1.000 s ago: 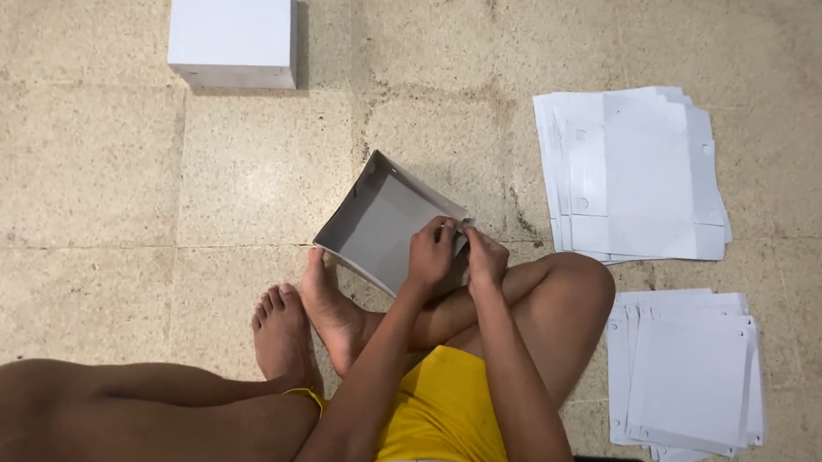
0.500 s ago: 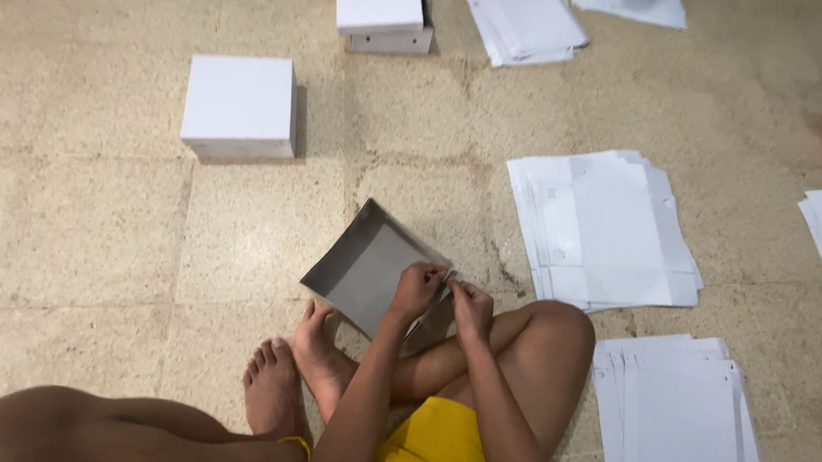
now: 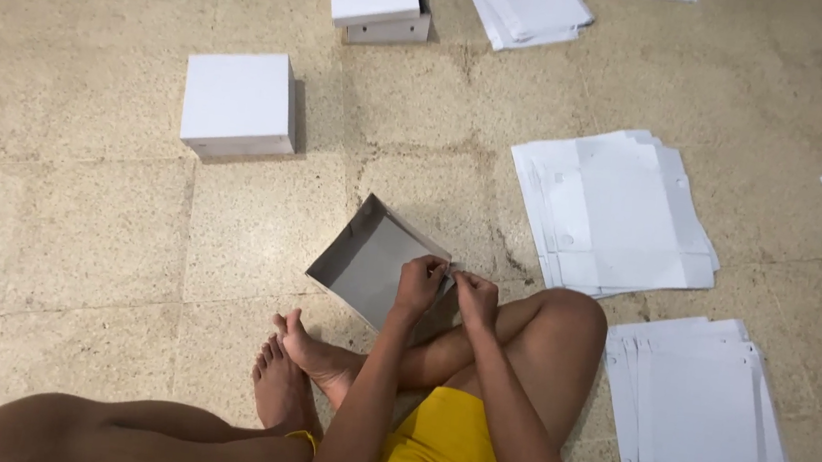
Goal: Folding and assembling a cardboard box from a flat cutout while sitting on the floor.
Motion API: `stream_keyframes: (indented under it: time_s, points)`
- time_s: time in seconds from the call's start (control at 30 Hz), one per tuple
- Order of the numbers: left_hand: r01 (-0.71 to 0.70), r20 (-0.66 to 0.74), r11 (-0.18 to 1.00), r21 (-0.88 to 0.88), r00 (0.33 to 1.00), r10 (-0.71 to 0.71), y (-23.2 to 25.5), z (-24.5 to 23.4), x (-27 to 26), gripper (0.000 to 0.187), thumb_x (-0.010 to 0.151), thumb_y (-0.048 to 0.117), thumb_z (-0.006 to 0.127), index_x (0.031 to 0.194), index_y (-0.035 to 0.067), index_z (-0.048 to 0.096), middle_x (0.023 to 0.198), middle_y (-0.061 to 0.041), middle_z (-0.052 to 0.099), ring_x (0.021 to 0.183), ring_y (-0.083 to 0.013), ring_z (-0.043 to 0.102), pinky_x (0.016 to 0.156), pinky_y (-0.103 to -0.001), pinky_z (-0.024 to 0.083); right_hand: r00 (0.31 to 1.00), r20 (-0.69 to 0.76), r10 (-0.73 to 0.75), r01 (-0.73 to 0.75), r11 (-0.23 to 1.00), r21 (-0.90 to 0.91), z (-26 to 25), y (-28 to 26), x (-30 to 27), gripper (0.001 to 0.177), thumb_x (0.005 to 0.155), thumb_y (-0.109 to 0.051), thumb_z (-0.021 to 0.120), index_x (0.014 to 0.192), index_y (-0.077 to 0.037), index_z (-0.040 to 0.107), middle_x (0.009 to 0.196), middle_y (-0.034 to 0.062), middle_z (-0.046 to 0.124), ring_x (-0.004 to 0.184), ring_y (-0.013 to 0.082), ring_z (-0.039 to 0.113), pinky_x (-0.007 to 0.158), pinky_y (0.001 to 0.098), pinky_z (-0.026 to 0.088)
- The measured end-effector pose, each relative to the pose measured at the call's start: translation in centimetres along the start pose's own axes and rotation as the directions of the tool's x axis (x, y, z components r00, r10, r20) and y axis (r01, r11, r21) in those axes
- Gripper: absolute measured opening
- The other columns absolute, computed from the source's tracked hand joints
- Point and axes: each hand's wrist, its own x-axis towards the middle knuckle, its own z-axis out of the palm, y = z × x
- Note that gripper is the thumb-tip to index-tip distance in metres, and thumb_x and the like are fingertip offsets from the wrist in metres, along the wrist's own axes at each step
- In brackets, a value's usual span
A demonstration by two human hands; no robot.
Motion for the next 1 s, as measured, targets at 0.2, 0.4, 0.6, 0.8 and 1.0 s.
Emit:
stream_keyframes:
  time_s: [0.2, 0.4, 0.6, 0.8, 1.0]
  points:
    - [-0.003, -0.006, 1.0, -0.008, 1.0, 0.003, -1.5, 0.8, 0.4, 0.023, 0.1, 0.011, 0.06, 0.109, -0.005, 0.074, 0.103, -0.025, 0.074, 0.095, -0.039, 0.072, 0.08, -0.048, 0.059, 0.994, -0.042, 0.102, -0.102, 0.995, 0.019, 1.4, 3.9, 2.7, 0.028, 0.083, -0.036, 0.07, 0.078, -0.009, 0.073, 0.068, 0.0072, 0.062, 0.07, 0.0193, 0.053, 0.065, 0.0338, 0.039]
    - [0.029, -0.032, 0.996, -0.083, 0.999, -0.031, -0.7, 0.0, -0.4, 0.024, 0.101, 0.015, 0.061, 0.107, -0.004, 0.075, 0.102, -0.023, 0.074, 0.092, -0.0349, 0.073, 0.078, -0.045, 0.06, 0.999, 0.004, 0.053, -0.053, 0.998, 0.018, 1.4, 3.0, 2.2, 0.027, 0.084, -0.033, 0.07, 0.076, -0.007, 0.072, 0.068, 0.0075, 0.057, 0.07, 0.0194, 0.051, 0.066, 0.0319, 0.038]
    - [0.048, -0.033, 0.991, -0.124, 0.998, -0.052, -1.5, -0.2, 0.0, 0.024, 0.101, 0.015, 0.061, 0.107, -0.003, 0.075, 0.103, -0.023, 0.075, 0.093, -0.0325, 0.073, 0.078, -0.043, 0.059, 0.999, 0.025, -0.025, 0.024, 0.998, 0.062, 1.5, 3.2, 2.6, 0.024, 0.088, -0.026, 0.072, 0.075, -0.006, 0.075, 0.067, 0.0188, 0.063, 0.076, 0.0239, 0.058, 0.066, 0.0359, 0.043]
    - [0.078, -0.047, 0.988, -0.135, 0.995, -0.085, -1.4, -0.4, -0.3, 0.023, 0.099, 0.015, 0.062, 0.106, -0.002, 0.075, 0.103, -0.022, 0.075, 0.093, -0.0346, 0.073, 0.077, -0.045, 0.059, 1.0, 0.018, 0.024, -0.026, 0.992, 0.123, 2.1, 0.7, 0.8, 0.034, 0.085, -0.028, 0.08, 0.1, 0.003, 0.076, 0.101, 0.0291, 0.071, 0.102, 0.0343, 0.065, 0.082, 0.0467, 0.052]
    - [0.079, -0.052, 0.972, -0.222, 0.994, -0.093, -1.9, -0.7, -0.4, 0.022, 0.099, 0.016, 0.065, 0.107, -0.002, 0.075, 0.103, -0.023, 0.074, 0.097, -0.036, 0.072, 0.082, -0.045, 0.057, 0.994, 0.101, 0.036, -0.069, 0.938, 0.341, 1.1, -5.9, -4.6, 0.057, 0.089, -0.018, 0.079, 0.127, 0.019, 0.058, 0.141, 0.0477, 0.039, 0.137, 0.0571, 0.032, 0.111, 0.0587, 0.035]
